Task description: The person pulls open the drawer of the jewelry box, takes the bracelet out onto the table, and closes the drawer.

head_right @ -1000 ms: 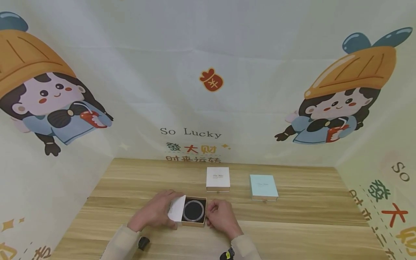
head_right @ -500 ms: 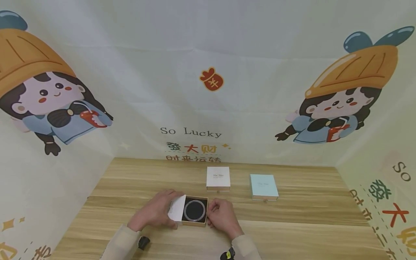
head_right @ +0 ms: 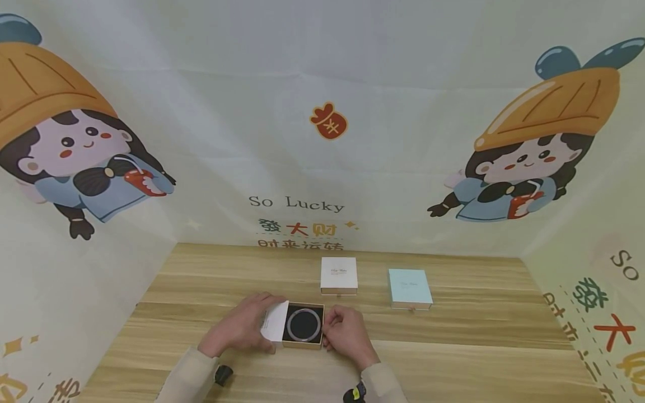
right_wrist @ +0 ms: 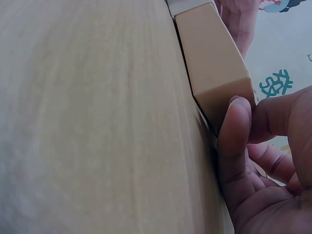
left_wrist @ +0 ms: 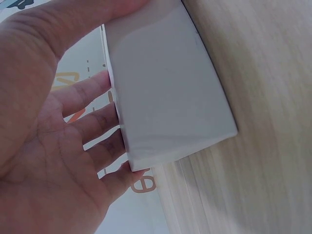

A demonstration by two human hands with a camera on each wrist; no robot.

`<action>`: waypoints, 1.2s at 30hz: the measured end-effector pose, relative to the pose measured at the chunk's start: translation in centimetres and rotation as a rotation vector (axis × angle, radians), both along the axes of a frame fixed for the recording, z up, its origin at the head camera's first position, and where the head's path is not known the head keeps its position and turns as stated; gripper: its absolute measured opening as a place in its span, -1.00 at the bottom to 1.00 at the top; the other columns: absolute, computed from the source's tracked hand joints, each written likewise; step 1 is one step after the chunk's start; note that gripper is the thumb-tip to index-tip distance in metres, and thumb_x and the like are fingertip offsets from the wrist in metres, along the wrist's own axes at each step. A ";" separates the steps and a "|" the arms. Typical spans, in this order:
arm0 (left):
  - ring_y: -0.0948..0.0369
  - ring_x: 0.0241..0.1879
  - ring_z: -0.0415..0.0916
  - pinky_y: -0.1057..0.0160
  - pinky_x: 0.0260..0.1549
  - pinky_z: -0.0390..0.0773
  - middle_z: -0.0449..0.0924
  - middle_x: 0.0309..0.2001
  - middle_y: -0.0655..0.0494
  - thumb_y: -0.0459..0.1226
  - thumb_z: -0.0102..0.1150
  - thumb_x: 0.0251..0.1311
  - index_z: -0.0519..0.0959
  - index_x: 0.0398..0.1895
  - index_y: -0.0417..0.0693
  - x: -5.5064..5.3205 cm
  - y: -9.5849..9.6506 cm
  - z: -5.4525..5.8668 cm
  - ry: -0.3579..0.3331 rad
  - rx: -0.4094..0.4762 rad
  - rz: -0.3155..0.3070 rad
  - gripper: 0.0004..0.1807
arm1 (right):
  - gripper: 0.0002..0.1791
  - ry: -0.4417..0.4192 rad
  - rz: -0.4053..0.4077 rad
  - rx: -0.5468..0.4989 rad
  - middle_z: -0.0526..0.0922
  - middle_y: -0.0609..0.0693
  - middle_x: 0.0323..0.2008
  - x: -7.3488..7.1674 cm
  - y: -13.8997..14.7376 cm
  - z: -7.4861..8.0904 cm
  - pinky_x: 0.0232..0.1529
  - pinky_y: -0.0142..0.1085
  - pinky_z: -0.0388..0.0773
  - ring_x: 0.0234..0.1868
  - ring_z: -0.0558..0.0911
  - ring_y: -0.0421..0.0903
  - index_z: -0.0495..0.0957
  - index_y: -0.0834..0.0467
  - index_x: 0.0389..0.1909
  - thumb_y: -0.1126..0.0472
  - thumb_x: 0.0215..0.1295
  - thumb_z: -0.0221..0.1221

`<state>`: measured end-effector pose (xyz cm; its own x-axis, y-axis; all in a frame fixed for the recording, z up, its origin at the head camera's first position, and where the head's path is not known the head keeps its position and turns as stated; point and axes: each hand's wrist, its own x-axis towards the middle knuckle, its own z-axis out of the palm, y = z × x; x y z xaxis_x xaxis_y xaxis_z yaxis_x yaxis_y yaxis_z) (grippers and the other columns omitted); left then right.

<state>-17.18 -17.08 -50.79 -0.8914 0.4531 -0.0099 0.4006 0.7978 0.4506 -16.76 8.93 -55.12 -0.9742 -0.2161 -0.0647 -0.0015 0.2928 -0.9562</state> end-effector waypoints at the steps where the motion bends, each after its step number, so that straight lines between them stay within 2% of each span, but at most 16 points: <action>1: -0.11 0.24 0.45 -0.21 0.34 0.39 0.57 0.18 -0.02 -0.18 0.77 -0.51 0.46 0.37 -0.07 0.0 0.0 0.0 0.001 0.000 0.000 0.13 | -0.92 0.003 0.002 -0.001 0.57 -0.02 -0.69 0.0 0.0 0.0 -0.66 -0.28 0.63 -0.73 0.57 -0.20 0.51 0.31 -0.45 0.50 0.19 0.14; 14: -0.09 0.25 0.45 -0.20 0.35 0.39 0.57 0.20 -0.01 -0.16 0.76 -0.51 0.46 0.39 -0.03 0.0 0.0 0.0 -0.011 -0.009 0.020 0.14 | -0.90 0.028 -0.022 0.017 0.58 -0.03 -0.70 0.0 -0.1 -0.1 -0.68 -0.26 0.63 -0.75 0.57 -0.21 0.51 0.29 -0.46 0.50 0.17 0.12; 20: -0.10 0.26 0.44 -0.21 0.37 0.37 0.57 0.20 -0.01 -0.16 0.76 -0.50 0.45 0.39 -0.05 0.1 0.0 0.0 -0.009 -0.011 0.017 0.15 | -0.91 0.009 -0.035 0.017 0.58 0.00 -0.69 0.1 -0.2 -0.1 -0.67 -0.25 0.63 -0.74 0.58 -0.19 0.51 0.29 -0.45 0.50 0.17 0.13; 31: -0.08 0.24 0.44 -0.19 0.31 0.43 0.57 0.20 -0.01 -0.18 0.76 -0.52 0.46 0.39 -0.02 0.2 0.1 -0.2 -0.021 -0.006 0.038 0.15 | -0.94 -0.063 -0.026 -0.003 0.62 0.03 -0.56 0.3 0.2 0.2 -0.55 -0.27 0.69 -0.62 0.63 -0.17 0.56 0.35 -0.28 0.44 0.28 0.14; 36: -0.07 0.22 0.45 -0.18 0.28 0.45 0.57 0.19 -0.01 -0.18 0.76 -0.53 0.47 0.38 -0.01 0.1 0.1 -0.3 -0.016 -0.003 0.038 0.14 | -0.88 -0.042 -0.027 0.002 0.69 0.09 -0.45 0.5 0.9 0.9 -0.47 -0.29 0.71 -0.51 0.66 -0.13 0.59 0.36 -0.17 0.38 0.35 0.19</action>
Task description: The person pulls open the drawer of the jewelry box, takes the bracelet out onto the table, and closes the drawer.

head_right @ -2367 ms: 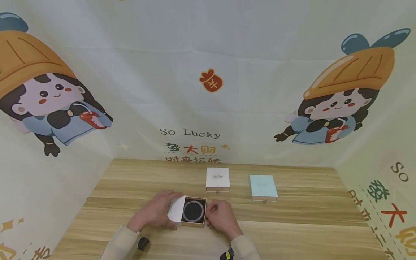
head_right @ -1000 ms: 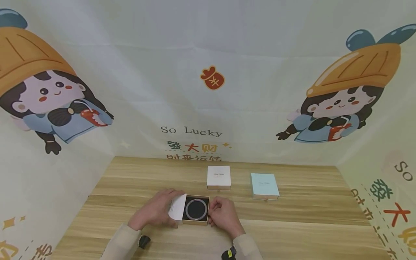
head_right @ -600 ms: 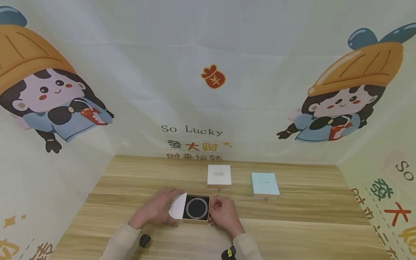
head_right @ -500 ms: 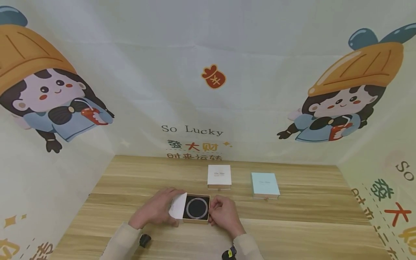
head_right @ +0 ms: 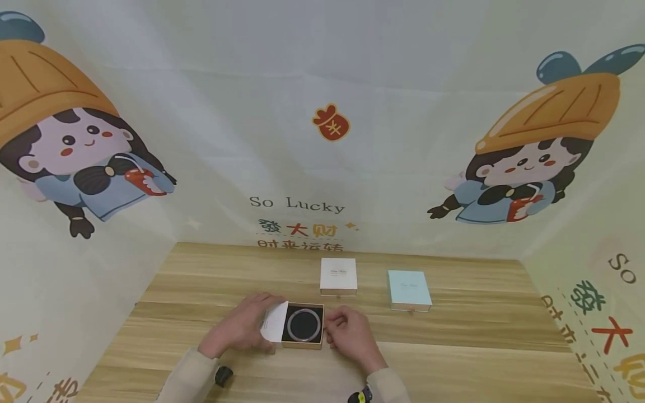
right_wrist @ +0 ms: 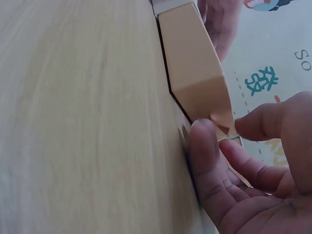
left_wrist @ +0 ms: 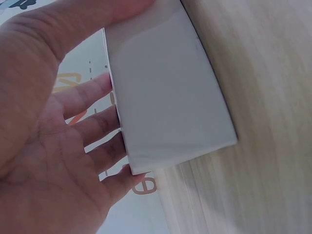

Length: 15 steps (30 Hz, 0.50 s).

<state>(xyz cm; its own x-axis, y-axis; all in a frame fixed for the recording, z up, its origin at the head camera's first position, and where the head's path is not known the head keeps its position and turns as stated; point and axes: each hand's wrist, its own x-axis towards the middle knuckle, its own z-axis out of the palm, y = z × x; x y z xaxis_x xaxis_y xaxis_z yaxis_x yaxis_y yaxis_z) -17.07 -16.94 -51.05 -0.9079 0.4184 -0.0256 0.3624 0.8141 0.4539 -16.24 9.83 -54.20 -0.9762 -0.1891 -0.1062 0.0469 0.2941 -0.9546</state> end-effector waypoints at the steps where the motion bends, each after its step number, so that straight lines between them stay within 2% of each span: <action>1: -0.06 0.21 0.45 -0.18 0.28 0.45 0.57 0.19 -0.01 -0.18 0.76 -0.53 0.47 0.38 -0.01 0.0 0.0 0.0 0.000 -0.001 0.000 0.14 | -0.86 0.011 -0.003 0.010 0.70 0.10 -0.42 0.0 0.1 0.1 -0.47 -0.31 0.71 -0.49 0.66 -0.13 0.59 0.35 -0.15 0.37 0.34 0.19; 7: -0.05 0.20 0.45 -0.18 0.27 0.45 0.57 0.18 -0.01 -0.19 0.76 -0.53 0.47 0.37 -0.01 0.0 0.0 0.1 -0.008 -0.004 0.005 0.13 | -0.75 0.102 -0.030 0.098 0.71 0.09 -0.24 0.1 0.6 0.2 -0.42 -0.39 0.66 -0.36 0.66 -0.17 0.62 0.28 -0.04 0.29 0.30 0.28; 11: -0.05 0.19 0.44 -0.18 0.28 0.45 0.57 0.18 -0.01 -0.19 0.76 -0.52 0.47 0.37 -0.02 -0.1 0.0 0.1 -0.003 -0.002 -0.002 0.13 | -0.66 0.181 -0.039 0.158 0.73 0.10 -0.13 0.3 0.8 0.3 -0.27 -0.43 0.63 -0.26 0.66 -0.20 0.64 0.22 0.02 0.21 0.26 0.38; 15: -0.03 0.18 0.45 -0.17 0.27 0.45 0.58 0.16 0.01 -0.19 0.76 -0.52 0.47 0.36 -0.04 -0.1 0.1 0.0 0.010 0.003 -0.009 0.12 | -0.56 0.253 -0.012 0.231 0.72 0.07 -0.04 0.5 0.9 0.7 -0.17 -0.40 0.62 -0.19 0.64 -0.19 0.62 0.17 0.12 0.17 0.23 0.41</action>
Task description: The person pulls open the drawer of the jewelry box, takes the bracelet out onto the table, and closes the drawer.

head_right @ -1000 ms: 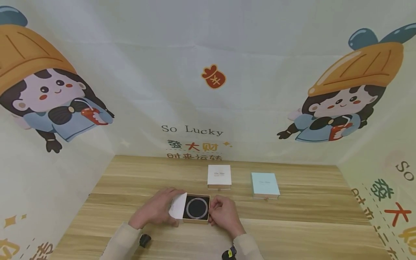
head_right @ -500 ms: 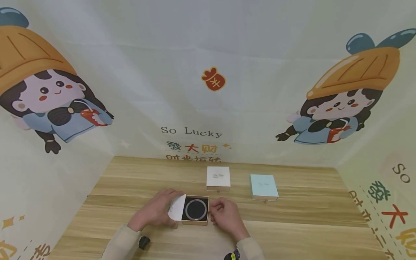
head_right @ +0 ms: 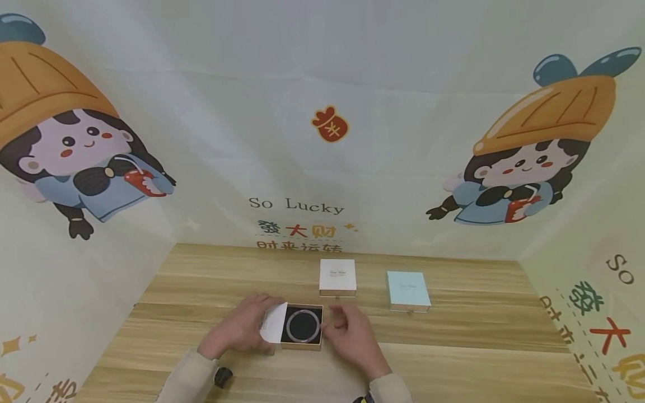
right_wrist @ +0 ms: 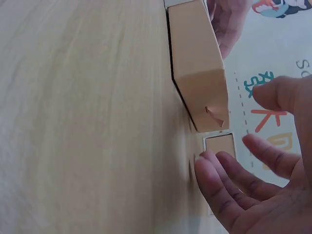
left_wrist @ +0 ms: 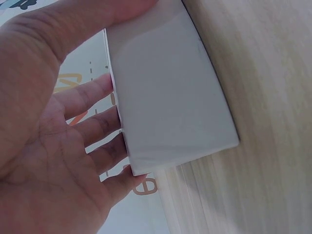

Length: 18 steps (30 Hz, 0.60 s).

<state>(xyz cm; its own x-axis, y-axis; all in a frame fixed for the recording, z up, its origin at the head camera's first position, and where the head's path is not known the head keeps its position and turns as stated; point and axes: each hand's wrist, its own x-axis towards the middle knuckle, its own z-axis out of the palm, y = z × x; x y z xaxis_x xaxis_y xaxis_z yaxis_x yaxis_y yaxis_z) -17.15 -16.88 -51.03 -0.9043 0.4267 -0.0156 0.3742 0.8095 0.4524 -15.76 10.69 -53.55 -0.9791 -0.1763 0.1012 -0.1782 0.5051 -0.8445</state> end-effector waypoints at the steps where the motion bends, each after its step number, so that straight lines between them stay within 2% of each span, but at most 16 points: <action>1: -0.03 0.17 0.45 -0.17 0.27 0.45 0.58 0.16 0.01 -0.19 0.76 -0.53 0.47 0.36 -0.04 0.0 0.0 0.0 0.003 0.002 -0.001 0.12 | -0.53 0.021 0.012 0.027 0.71 0.06 -0.02 0.1 0.0 0.1 -0.13 -0.36 0.63 -0.17 0.64 -0.17 0.60 0.15 0.15 0.16 0.23 0.41; 5: -0.02 0.16 0.45 -0.16 0.25 0.46 0.58 0.15 0.01 -0.20 0.76 -0.54 0.48 0.36 -0.04 0.0 0.0 -0.1 0.006 0.001 0.001 0.13 | -0.42 0.122 0.060 0.144 0.65 0.09 0.12 0.5 -0.3 0.6 0.12 -0.04 0.62 0.08 0.63 0.02 0.57 0.10 0.24 0.08 0.18 0.42; 8: -0.03 0.17 0.45 -0.16 0.26 0.46 0.58 0.16 0.00 -0.19 0.75 -0.53 0.47 0.36 -0.04 0.0 0.0 -0.1 0.007 -0.005 0.000 0.13 | -0.35 0.181 0.102 0.225 0.58 0.13 0.23 0.6 -0.7 0.9 0.22 0.15 0.55 0.24 0.57 0.15 0.55 0.08 0.28 0.02 0.14 0.44; 14: -0.03 0.17 0.45 -0.16 0.26 0.45 0.58 0.16 0.01 -0.20 0.75 -0.52 0.47 0.36 -0.05 0.0 0.0 -0.1 0.011 -0.004 -0.007 0.12 | -0.35 0.247 0.210 0.343 0.52 0.17 0.33 0.7 -1.9 1.7 0.21 0.20 0.55 0.33 0.49 0.25 0.55 0.00 0.28 -0.01 0.14 0.44; 18: -0.01 0.17 0.44 -0.15 0.26 0.45 0.57 0.16 0.03 -0.20 0.75 -0.50 0.47 0.37 -0.05 0.0 0.1 0.0 0.007 -0.008 -0.011 0.11 | -0.37 0.304 0.265 0.407 0.52 0.19 0.32 0.8 -2.9 2.5 0.17 0.14 0.58 0.32 0.49 0.25 0.57 -0.02 0.27 0.01 0.13 0.41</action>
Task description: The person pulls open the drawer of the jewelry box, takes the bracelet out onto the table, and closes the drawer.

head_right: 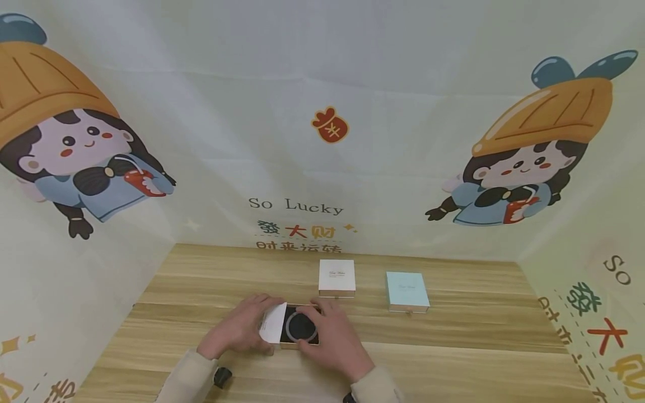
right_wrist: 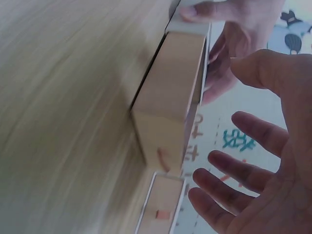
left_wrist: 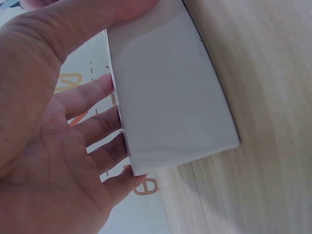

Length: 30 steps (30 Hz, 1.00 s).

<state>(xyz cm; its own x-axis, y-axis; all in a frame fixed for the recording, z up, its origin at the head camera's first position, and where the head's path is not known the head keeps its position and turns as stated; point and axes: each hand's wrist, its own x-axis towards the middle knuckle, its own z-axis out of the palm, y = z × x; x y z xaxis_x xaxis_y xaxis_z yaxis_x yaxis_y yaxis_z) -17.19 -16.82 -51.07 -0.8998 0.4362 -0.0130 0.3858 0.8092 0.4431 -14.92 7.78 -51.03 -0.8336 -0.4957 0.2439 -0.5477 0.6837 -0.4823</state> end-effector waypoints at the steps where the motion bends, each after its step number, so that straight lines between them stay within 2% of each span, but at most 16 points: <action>1: -0.01 0.17 0.44 -0.15 0.26 0.45 0.57 0.16 0.03 -0.20 0.76 -0.49 0.47 0.37 -0.05 0.0 0.0 0.0 -0.001 -0.001 -0.001 0.11 | -0.37 0.012 0.012 0.014 0.53 0.18 0.31 0.0 -0.3 0.2 0.15 0.10 0.59 0.31 0.49 0.22 0.56 -0.03 0.28 0.02 0.14 0.41; 4: 0.00 0.17 0.44 -0.14 0.26 0.45 0.57 0.16 0.04 -0.20 0.76 -0.49 0.47 0.37 -0.05 0.0 0.0 0.1 -0.002 -0.005 -0.002 0.11 | -0.40 0.029 0.029 0.059 0.54 0.12 0.26 0.1 -1.1 0.5 0.11 -0.03 0.62 0.27 0.49 0.11 0.56 -0.02 0.29 0.01 0.20 0.38; 8: 0.00 0.18 0.44 -0.14 0.29 0.44 0.57 0.16 0.04 -0.20 0.76 -0.48 0.46 0.37 -0.05 0.0 0.0 0.2 -0.001 -0.011 -0.001 0.11 | -0.48 0.025 0.011 0.108 0.56 0.05 0.21 0.2 -2.0 0.7 0.08 -0.13 0.61 0.22 0.50 0.02 0.59 0.01 0.25 -0.02 0.28 0.33; 17: 0.01 0.22 0.42 -0.12 0.30 0.44 0.55 0.21 0.05 -0.20 0.76 -0.45 0.44 0.40 -0.01 0.0 0.0 0.3 -0.038 -0.021 0.020 0.12 | -0.56 0.024 -0.058 0.218 0.61 0.10 0.10 0.2 -3.4 0.9 -0.03 -0.14 0.63 0.09 0.55 0.04 0.66 0.07 0.12 0.00 0.26 0.31; 30: 0.01 0.17 0.44 -0.13 0.26 0.46 0.57 0.15 0.04 -0.23 0.77 -0.51 0.46 0.38 -0.05 0.0 0.0 0.3 -0.015 -0.005 0.001 0.13 | -0.58 0.034 -0.163 0.317 0.67 0.12 -0.03 0.0 -5.1 0.8 -0.10 -0.17 0.63 -0.07 0.59 0.06 0.71 0.10 0.01 0.04 0.13 0.37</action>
